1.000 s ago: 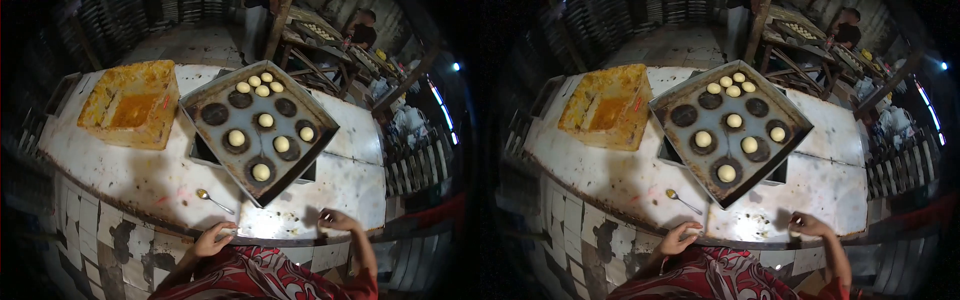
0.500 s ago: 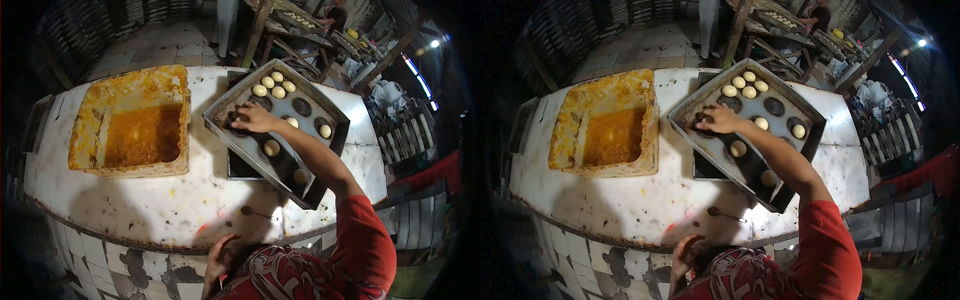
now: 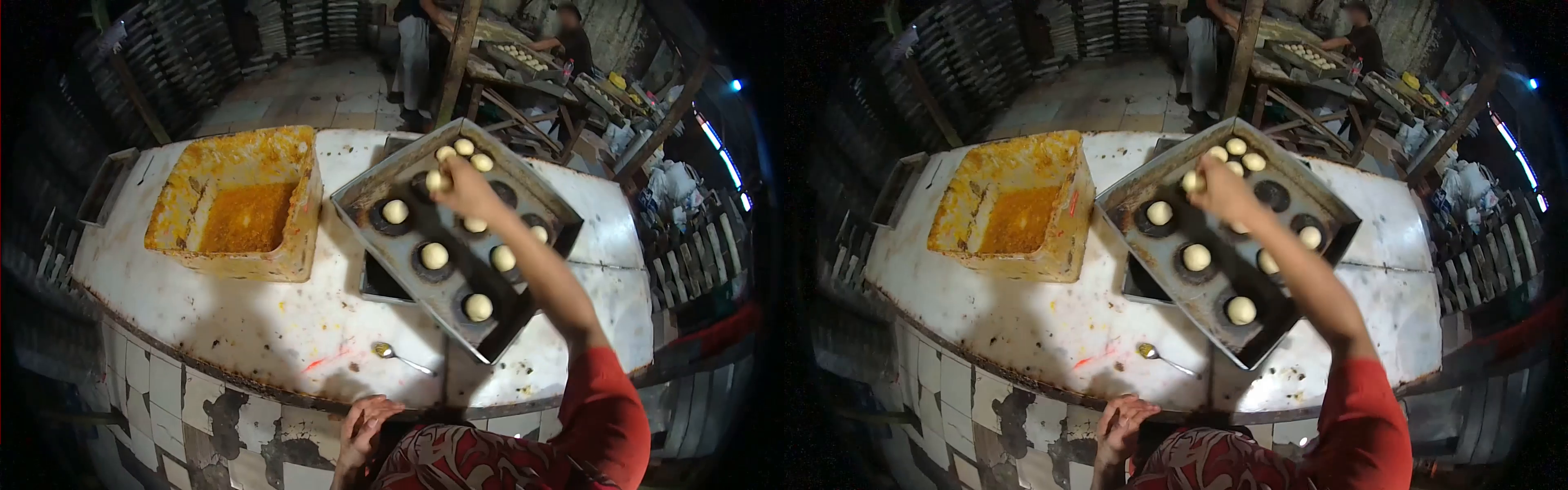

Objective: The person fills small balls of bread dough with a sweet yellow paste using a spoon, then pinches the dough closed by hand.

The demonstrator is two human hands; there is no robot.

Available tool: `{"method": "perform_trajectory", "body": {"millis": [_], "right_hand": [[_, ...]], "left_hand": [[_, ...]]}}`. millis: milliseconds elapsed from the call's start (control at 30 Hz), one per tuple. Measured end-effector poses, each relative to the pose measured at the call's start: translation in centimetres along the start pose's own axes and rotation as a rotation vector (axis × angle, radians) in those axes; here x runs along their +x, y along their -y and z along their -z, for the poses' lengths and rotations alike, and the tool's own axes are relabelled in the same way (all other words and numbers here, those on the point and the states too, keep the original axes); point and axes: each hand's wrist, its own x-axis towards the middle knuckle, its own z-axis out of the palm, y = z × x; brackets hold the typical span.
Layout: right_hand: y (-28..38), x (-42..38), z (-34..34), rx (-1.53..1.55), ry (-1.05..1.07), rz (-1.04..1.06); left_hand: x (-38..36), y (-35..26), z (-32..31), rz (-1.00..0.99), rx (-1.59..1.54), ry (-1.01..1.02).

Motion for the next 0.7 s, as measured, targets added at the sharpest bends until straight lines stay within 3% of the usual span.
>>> {"method": "perform_trajectory", "body": {"millis": [67,133,167,200,267,333,367,433,500,533,600,700], "right_hand": [[5.7,-10.3,2.7,0.038,-0.080,0.050],[7.4,-20.8,0.7,0.009,-0.145,0.273],[7.4,-25.3,-0.3,0.010,0.005,0.385],[7.6,-29.1,-0.7,0.212,0.135,0.539],[6.9,-34.9,0.8,0.254,0.198,0.507],[3.7,-40.1,1.7,0.713,0.188,0.262],[2.9,-42.6,3.0,0.603,-0.070,0.086],[0.3,-47.5,4.6,0.413,-0.524,-0.316],[-5.8,-51.4,4.3,0.237,-0.890,-0.644],[-9.4,-53.3,4.8,0.096,-0.989,-0.732],[-13.0,-56.4,4.9,-0.046,-1.101,-0.868],[-13.4,-57.7,5.9,-0.161,-1.295,-1.013]], "left_hand": [[0.9,0.1,-4.6,0.020,-0.312,0.016],[1.9,0.4,-9.3,-0.006,-0.441,-0.056],[2.2,1.0,-10.9,0.047,-0.415,-0.136],[2.3,1.7,-12.2,0.096,-0.391,-0.214],[1.6,5.2,-11.4,0.206,-0.299,-0.316],[1.0,7.1,-10.2,0.085,-0.252,-0.458],[0.8,8.5,-7.6,-0.093,-0.170,-0.468],[0.9,7.2,-5.0,-0.244,0.179,-0.603],[1.2,6.0,-5.9,-0.297,0.297,-0.654],[1.5,5.4,-6.3,-0.346,0.403,-0.712],[2.5,4.9,-7.4,-0.352,0.434,-0.567],[5.2,2.6,-3.1,-0.447,0.709,-0.724]]}}
